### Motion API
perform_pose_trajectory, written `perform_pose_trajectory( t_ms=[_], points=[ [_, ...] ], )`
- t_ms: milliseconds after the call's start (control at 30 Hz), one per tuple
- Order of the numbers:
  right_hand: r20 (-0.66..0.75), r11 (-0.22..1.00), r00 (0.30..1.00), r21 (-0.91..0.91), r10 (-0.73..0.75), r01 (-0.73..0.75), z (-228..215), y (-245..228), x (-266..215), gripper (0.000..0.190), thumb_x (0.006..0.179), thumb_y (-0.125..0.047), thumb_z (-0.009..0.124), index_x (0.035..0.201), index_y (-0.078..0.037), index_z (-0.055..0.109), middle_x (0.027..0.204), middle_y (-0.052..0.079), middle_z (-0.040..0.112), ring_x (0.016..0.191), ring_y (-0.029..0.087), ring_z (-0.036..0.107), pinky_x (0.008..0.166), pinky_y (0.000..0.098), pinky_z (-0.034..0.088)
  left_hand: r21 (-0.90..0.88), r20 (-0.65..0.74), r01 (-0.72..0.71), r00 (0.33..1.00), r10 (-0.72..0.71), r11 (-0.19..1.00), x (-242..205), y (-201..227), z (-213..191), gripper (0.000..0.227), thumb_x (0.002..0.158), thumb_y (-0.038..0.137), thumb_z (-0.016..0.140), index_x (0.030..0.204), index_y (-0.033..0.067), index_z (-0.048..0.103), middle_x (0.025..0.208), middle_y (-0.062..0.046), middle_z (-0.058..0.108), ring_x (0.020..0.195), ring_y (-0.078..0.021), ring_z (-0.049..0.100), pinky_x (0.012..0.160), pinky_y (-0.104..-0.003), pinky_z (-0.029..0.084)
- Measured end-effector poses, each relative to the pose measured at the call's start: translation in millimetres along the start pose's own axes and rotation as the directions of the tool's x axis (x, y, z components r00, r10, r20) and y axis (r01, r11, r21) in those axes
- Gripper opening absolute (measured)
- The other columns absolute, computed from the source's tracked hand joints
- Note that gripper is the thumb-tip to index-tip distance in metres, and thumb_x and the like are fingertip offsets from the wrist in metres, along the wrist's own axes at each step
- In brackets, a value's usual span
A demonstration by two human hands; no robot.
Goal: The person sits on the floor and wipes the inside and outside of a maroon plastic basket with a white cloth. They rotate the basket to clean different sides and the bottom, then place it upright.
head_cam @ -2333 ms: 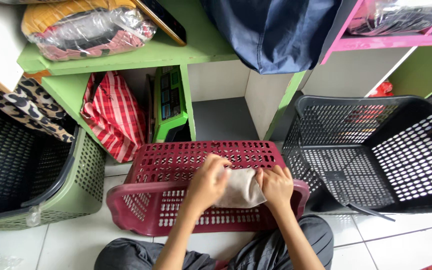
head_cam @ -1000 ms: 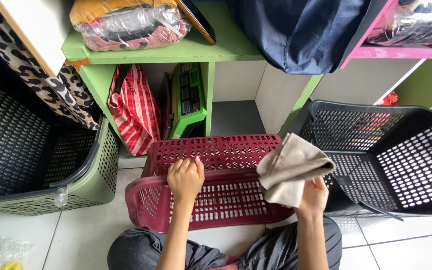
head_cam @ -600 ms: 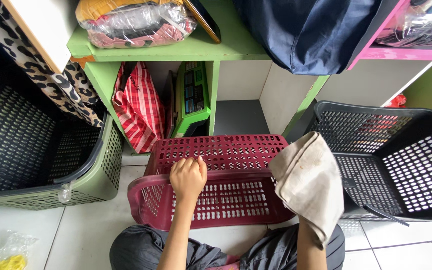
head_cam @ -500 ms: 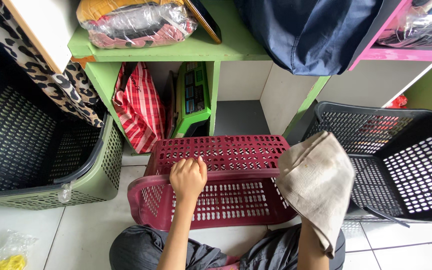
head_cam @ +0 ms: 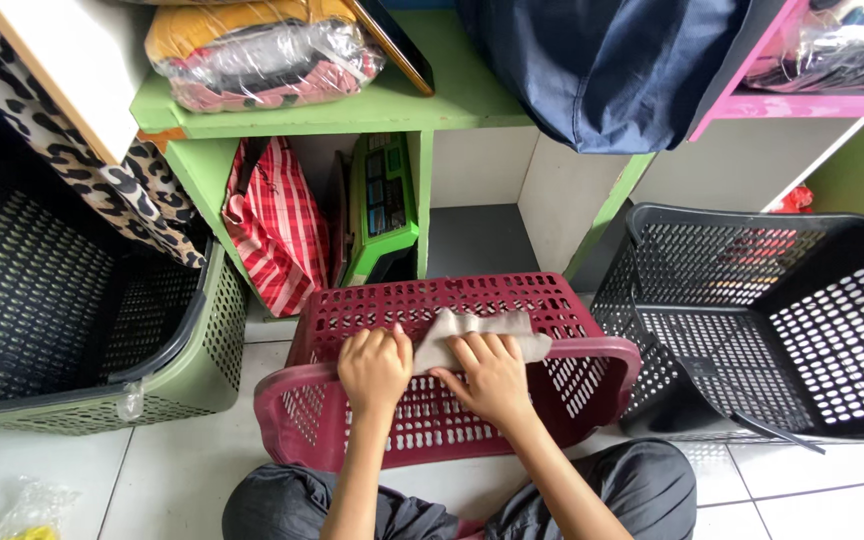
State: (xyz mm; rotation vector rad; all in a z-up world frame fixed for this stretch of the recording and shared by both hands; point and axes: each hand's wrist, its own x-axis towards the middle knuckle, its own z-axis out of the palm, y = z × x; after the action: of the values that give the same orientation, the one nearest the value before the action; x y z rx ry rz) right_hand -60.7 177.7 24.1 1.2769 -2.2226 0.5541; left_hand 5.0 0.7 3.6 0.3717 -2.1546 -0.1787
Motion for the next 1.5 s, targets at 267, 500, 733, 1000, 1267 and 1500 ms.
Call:
perform_pose_trajectory(
  t_ms=[267,500,733,1000,1267,1500],
  points=[
    [0.064,0.981,0.996,-0.179,-0.066,0.076,8.0,36.4,-27.2,0.042,0.093,-0.047,0.065,0.118,-0.014,0.067,0.101,0.008,0.062,0.089,0.026,0.06,0.08,0.042,0.044,-0.053,-0.02,-0.113,0.994,0.112,0.992,-7.6,-5.4,1.7,0.041,0.093,0.016,0.061,0.053,0.0076,0.06,0.059,-0.005,0.063,0.058,-0.023,0.057,0.062,-0.038,0.047],
    [-0.078,0.946,0.996,-0.325,-0.042,0.014,-25.6,97.4,-66.5,0.034,0.09,-0.037,0.063,0.111,-0.011,0.066,0.116,0.012,0.066,0.092,0.027,0.063,0.084,0.0439,0.047,-0.128,-0.03,-0.166,0.986,0.163,0.978,-6.1,-1.5,5.1,0.041,0.094,0.016,0.06,0.054,0.0085,0.062,0.058,-0.004,0.064,0.058,-0.0208,0.058,0.062,-0.037,0.047],
    [-0.192,0.951,0.981,-0.301,0.007,-0.066,-41.3,142.6,-103.8,0.027,0.095,-0.031,0.054,0.104,-0.009,0.066,0.103,0.011,0.068,0.087,0.028,0.063,0.083,0.045,0.047,-0.116,0.042,-0.122,0.991,0.127,0.986,0.8,6.6,-1.5,0.041,0.092,0.015,0.062,0.051,0.0079,0.061,0.057,-0.005,0.063,0.057,-0.023,0.059,0.061,-0.038,0.047],
    [-0.337,0.936,0.883,-0.017,0.326,-0.352,-31.2,185.2,-130.0,0.034,0.104,-0.025,0.042,0.098,-0.003,0.068,0.091,0.014,0.06,0.084,0.034,0.057,0.081,0.0442,0.043,-0.058,0.109,-0.074,0.991,0.08,0.996,-1.7,8.7,-8.0,0.04,0.091,0.014,0.063,0.052,0.0067,0.06,0.057,-0.005,0.062,0.058,-0.0232,0.058,0.061,-0.039,0.047],
    [-0.44,0.91,0.796,0.192,0.415,-0.368,-11.9,195.0,-152.8,0.037,0.107,-0.029,0.043,0.107,0.001,0.065,0.108,0.02,0.065,0.1,0.037,0.062,0.091,0.0446,0.048,-0.032,0.06,-0.107,0.992,0.109,0.994,-0.7,12.8,-7.2,0.037,0.091,0.013,0.063,0.054,0.0062,0.06,0.06,-0.005,0.061,0.059,-0.024,0.057,0.062,-0.039,0.047],
    [-0.484,0.927,0.794,0.125,0.368,-0.353,-3.8,195.6,-166.1,0.048,0.111,-0.035,0.035,0.126,0.003,0.059,0.12,0.023,0.062,0.107,0.04,0.059,0.096,0.0471,0.046,-0.02,0.029,-0.098,0.995,0.098,0.995,1.3,16.9,-4.1,0.038,0.091,0.012,0.062,0.054,0.0073,0.06,0.059,-0.004,0.062,0.058,-0.0234,0.057,0.061,-0.039,0.047]
  ],
)
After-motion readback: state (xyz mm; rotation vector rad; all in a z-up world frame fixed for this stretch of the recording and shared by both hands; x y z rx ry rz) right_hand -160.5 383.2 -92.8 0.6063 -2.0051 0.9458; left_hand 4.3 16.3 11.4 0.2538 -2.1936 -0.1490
